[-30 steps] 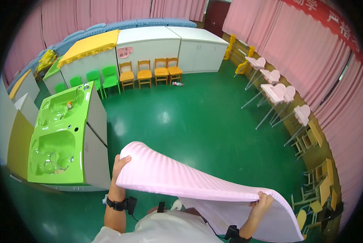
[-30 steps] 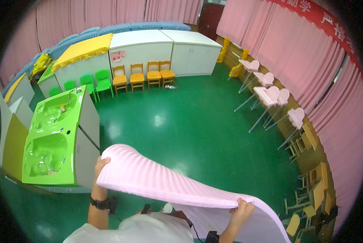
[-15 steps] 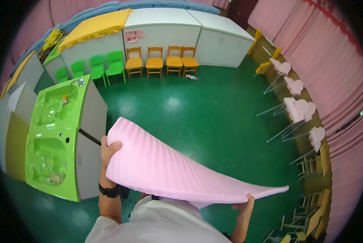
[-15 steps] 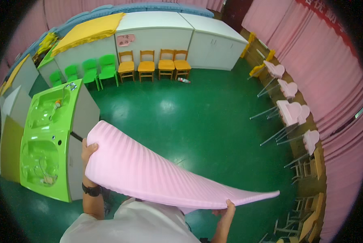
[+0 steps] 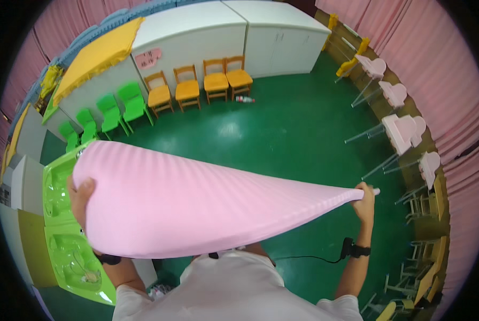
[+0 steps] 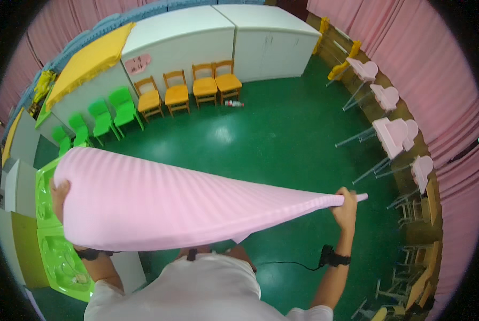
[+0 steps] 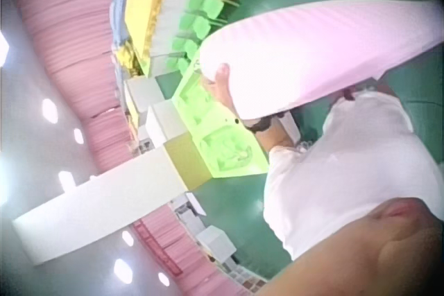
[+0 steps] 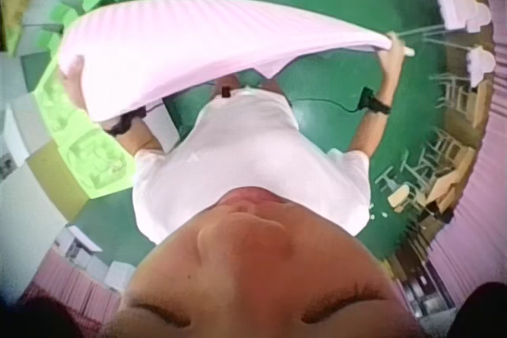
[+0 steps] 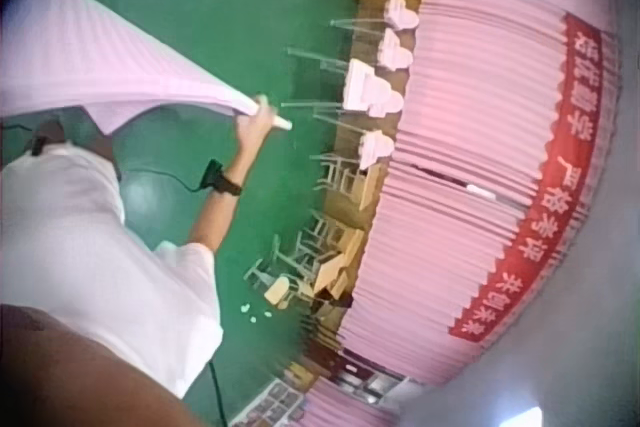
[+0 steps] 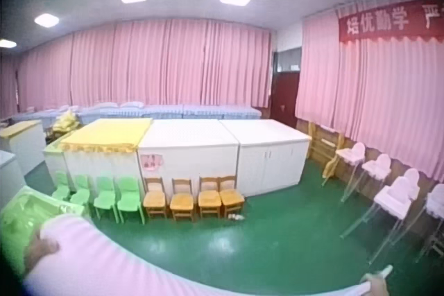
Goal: The recorder is folding yellow and pink sheets on a white table in an activity room.
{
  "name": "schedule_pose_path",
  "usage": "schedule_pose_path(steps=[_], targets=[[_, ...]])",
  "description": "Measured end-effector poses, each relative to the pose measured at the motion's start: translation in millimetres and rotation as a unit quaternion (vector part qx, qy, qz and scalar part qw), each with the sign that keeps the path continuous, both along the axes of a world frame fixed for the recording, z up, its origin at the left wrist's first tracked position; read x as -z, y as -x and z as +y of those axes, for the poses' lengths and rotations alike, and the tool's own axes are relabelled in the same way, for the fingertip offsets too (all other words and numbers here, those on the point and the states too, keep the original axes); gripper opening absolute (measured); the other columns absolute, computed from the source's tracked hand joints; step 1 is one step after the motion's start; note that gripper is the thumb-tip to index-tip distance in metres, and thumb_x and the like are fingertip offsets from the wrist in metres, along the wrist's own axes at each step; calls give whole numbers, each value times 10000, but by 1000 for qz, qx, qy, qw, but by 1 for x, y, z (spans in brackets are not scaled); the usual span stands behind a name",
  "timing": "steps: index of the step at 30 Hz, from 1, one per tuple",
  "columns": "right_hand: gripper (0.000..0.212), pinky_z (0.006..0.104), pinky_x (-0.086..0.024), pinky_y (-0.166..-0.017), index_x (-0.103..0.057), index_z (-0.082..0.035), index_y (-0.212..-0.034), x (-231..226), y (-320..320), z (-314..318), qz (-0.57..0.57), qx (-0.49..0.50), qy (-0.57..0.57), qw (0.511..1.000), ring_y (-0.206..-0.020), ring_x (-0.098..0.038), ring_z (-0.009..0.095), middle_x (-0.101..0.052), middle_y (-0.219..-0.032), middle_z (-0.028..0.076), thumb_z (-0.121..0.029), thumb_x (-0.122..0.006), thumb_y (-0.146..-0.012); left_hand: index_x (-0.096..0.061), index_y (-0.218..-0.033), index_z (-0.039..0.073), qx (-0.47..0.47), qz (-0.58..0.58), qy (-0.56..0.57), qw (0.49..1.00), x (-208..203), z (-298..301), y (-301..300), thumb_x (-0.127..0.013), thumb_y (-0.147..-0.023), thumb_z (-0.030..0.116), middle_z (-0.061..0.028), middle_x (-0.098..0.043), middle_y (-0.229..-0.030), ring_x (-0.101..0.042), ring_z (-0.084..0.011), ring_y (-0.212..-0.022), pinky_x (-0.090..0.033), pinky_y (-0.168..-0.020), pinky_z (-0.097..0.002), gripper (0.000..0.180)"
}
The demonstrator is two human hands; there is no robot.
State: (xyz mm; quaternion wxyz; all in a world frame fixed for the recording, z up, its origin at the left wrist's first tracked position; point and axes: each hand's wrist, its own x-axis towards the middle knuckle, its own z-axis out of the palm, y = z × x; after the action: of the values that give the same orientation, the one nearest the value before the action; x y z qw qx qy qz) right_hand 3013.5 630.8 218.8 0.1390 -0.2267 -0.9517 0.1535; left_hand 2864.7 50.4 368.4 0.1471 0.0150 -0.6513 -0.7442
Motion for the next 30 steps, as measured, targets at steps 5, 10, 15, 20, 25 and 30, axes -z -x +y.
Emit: schedule_pose_path(steps=[5, 10, 15, 20, 25, 30], targets=[[283, 374, -425, -569, -528, 8, -710, -60, 193, -48, 99, -196, 36, 975, -632, -529, 371, -536, -679, 181, -106, -714, -530, -483, -1167, -27, -221, 256, 321, 885, 31, -140, 112, -522, -854, 175, -136, -560, -1089, -558, -225, -967, -440, -864, -331, 374], [310, 378, -409, -530, -530, -5, -774, -144, 362, -89, 246, -289, -91, 921, -628, -512, 352, -501, -695, 150, -104, -720, -549, -444, -1217, -22, -50, 293, -59, 953, 19, -196, 200, -462, -893, 132, -136, -476, -1209, -471, -220, -1093, -380, -937, -349, 359], [232, 373, -427, -548, -533, -20, -782, -196, 521, -49, 390, -229, -225, 863, -632, -539, 331, -509, -695, 145, -73, -645, -585, -312, -1324, -20, -128, 349, -176, 912, -25, -105, 386, -409, -910, 217, -168, -319, -1381, -304, -315, -1280, -191, -1101, -465, 487], [317, 363, -466, -651, -604, -46, -933, -272, 662, 22, 518, -104, -267, 806, -745, -601, 309, -610, -819, 140, -179, -714, -667, -254, -1333, -45, -115, 405, -198, 885, -123, 7, 556, -390, -910, 243, -210, -265, -1393, -245, -346, -1301, -161, -1098, -512, 530], [356, 322, -478, -702, -636, -87, -998, -289, 804, 129, 538, -35, -266, 799, -769, -635, 260, -647, -842, 120, -276, -727, -710, -308, -1308, -9, -80, 340, -208, 914, -185, 101, 746, -389, -911, 270, -203, -387, -1298, -290, -397, -1267, -182, -1055, -590, 492], [379, 331, -484, -665, -637, -95, -1009, -319, 962, 184, 567, -29, -287, 771, -752, -641, 254, -653, -827, 112, -311, -724, -710, -344, -1315, 50, -73, 276, 56, 957, -249, 85, 914, -422, -896, 286, -190, -414, -1286, -368, -348, -1238, -249, -1032, -593, 488]])
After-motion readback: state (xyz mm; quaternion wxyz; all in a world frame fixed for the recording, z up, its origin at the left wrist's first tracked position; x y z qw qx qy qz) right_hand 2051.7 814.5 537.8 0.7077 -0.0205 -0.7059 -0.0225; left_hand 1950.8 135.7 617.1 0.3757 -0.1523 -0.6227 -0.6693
